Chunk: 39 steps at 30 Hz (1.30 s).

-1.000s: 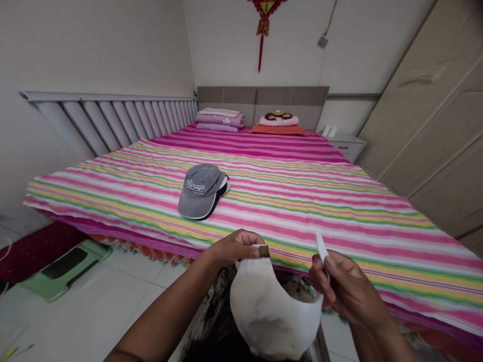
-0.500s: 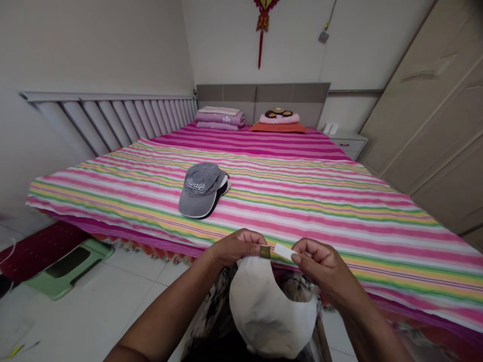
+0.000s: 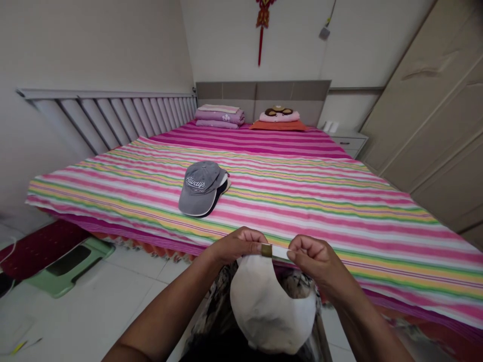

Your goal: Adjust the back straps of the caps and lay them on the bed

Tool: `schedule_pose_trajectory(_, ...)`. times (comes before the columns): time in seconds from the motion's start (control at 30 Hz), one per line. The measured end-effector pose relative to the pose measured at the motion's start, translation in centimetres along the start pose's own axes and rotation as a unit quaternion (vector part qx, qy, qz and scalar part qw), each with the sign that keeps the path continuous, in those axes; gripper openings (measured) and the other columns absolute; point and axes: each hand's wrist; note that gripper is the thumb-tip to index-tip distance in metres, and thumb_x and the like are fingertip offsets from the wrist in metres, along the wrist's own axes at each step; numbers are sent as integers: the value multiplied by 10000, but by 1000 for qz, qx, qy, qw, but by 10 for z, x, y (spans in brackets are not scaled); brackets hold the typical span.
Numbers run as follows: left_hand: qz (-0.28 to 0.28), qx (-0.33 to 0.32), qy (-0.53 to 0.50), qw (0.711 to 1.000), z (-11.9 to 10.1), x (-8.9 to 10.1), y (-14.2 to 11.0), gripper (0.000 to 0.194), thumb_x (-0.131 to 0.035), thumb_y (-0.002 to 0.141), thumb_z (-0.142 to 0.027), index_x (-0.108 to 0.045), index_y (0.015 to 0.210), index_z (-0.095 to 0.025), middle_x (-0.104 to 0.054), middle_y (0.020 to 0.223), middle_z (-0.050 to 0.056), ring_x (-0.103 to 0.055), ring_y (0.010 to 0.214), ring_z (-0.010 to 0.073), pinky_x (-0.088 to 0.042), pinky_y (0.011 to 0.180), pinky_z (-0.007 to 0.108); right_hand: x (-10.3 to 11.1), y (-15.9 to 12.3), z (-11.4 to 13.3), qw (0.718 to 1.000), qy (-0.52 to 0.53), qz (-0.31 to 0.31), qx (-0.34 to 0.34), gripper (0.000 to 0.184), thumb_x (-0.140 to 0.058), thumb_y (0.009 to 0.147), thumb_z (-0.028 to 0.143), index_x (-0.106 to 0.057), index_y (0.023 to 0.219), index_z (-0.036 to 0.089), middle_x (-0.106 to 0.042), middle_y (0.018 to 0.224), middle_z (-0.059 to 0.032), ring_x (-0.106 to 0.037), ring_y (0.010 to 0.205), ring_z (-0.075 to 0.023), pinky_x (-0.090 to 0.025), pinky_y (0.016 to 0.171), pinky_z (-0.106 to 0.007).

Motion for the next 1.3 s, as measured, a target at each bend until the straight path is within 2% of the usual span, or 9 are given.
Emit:
schedule_pose_trajectory(0.43, 8, 0, 52, 999, -6, -5, -3, 360, -690, 602, -423, -590, 727, -101, -511, 546, -20, -416, 424, 37, -300, 413, 154, 1, -3, 1, 998, -57, 26, 5, 250, -591, 691, 379, -589, 615, 141, -468, 529, 21, -359, 493, -88, -293, 481, -226)
schedule_pose_trajectory(0.77, 18, -5, 130, 991, -12, -10, -5, 396, -657, 613, -475, -570, 726, -105, -465, 550, -34, -377, 457, 36, -273, 437, 159, 3, -2, 2, 994, -99, 41, 18, 216, -559, 694, 321, -547, 575, 142, -437, 514, 25, -340, 487, -87, -275, 466, -227)
schedule_pose_trajectory(1.1, 4, -18, 196, 980, -13, -12, -5, 385, -605, 665, -476, -572, 742, -101, -465, 573, -29, -370, 489, 44, -273, 450, 165, -2, -2, 1, 998, -54, 11, 12, 223, -571, 664, 341, -543, 564, 144, -417, 497, 33, -317, 477, -83, -258, 459, -225)
schedule_pose_trajectory(1.3, 2, -12, 177, 984, -14, -13, -8, 362, -610, 671, -456, -575, 738, -102, -469, 569, -28, -373, 480, 41, -277, 448, 164, -2, -2, -2, 999, -26, 19, 1, 228, -588, 661, 349, -546, 568, 145, -427, 503, 31, -320, 480, -84, -257, 464, -226)
Point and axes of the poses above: each hand's wrist, its own y-axis towards the middle knuckle, its own x-axis out of the back of the hand, z = x × y
